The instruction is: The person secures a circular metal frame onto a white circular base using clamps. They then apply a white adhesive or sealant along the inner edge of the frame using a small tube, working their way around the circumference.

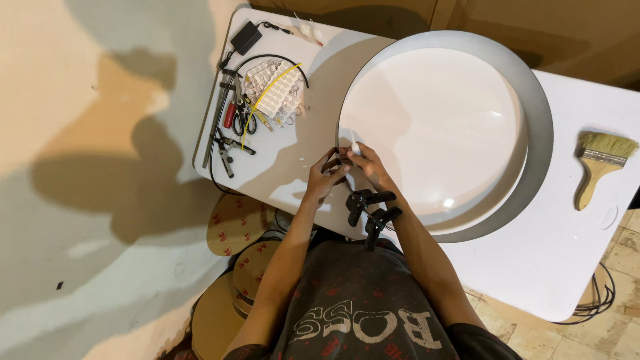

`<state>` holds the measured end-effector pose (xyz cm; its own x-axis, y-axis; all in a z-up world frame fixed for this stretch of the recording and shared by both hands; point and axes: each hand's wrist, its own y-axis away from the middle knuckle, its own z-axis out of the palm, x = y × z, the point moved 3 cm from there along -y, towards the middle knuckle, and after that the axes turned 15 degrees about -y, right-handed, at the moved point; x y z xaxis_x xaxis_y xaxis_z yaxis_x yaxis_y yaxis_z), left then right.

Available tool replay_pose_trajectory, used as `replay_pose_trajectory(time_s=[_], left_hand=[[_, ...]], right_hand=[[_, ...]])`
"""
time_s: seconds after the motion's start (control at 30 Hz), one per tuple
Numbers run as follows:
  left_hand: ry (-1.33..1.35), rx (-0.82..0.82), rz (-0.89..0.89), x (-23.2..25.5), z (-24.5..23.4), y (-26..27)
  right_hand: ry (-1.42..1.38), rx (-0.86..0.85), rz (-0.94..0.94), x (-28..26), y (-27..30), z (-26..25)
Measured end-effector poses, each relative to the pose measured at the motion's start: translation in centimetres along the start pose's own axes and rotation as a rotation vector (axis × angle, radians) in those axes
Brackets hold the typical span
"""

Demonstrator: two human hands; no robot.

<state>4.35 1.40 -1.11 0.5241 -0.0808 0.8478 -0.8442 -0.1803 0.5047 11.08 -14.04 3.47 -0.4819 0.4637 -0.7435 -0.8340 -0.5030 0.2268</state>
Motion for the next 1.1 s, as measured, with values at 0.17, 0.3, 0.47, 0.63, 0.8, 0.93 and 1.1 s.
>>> replay_pose_trajectory(time_s=[0.17,0.3,0.47,0.63,0.8,0.93,1.1], left_hand=[[0.007,0.003,0.000,1.3,0.2,0.8],[0.012,0.005,-0.003,0.6,0.2,0.5],[0.008,0.014,-0.015,0.4,0.2,0.6],[-0.002,0.005,-0.030,0.7,0.1,0.4],[0.010,0.016,-0.029,0.7,0.2,0.3],[0.005,0.016,-0.034,0.8,0.1,0.4],[0.009,0.023,-0.075,-0.2,-0.1,-0.1]], right_hand=[[-0.005,0.010,0.011,-1.2,0.7,1.0],[-0.036,0.013,0.027,-0.9,0.7,0.8],[-0.027,0.009,0.028,-0.8,0.6,0.5],[-0.019,0.017,0.034,-1.6,0.8,1.1],[-0.035,0.002,0.022,-1.9,0.9,1.2],[-0.050,0.000,0.017,-1.2,0.5,0.7],[-0.024,-0.013,0.013,5.0,-1.5,-5.6]])
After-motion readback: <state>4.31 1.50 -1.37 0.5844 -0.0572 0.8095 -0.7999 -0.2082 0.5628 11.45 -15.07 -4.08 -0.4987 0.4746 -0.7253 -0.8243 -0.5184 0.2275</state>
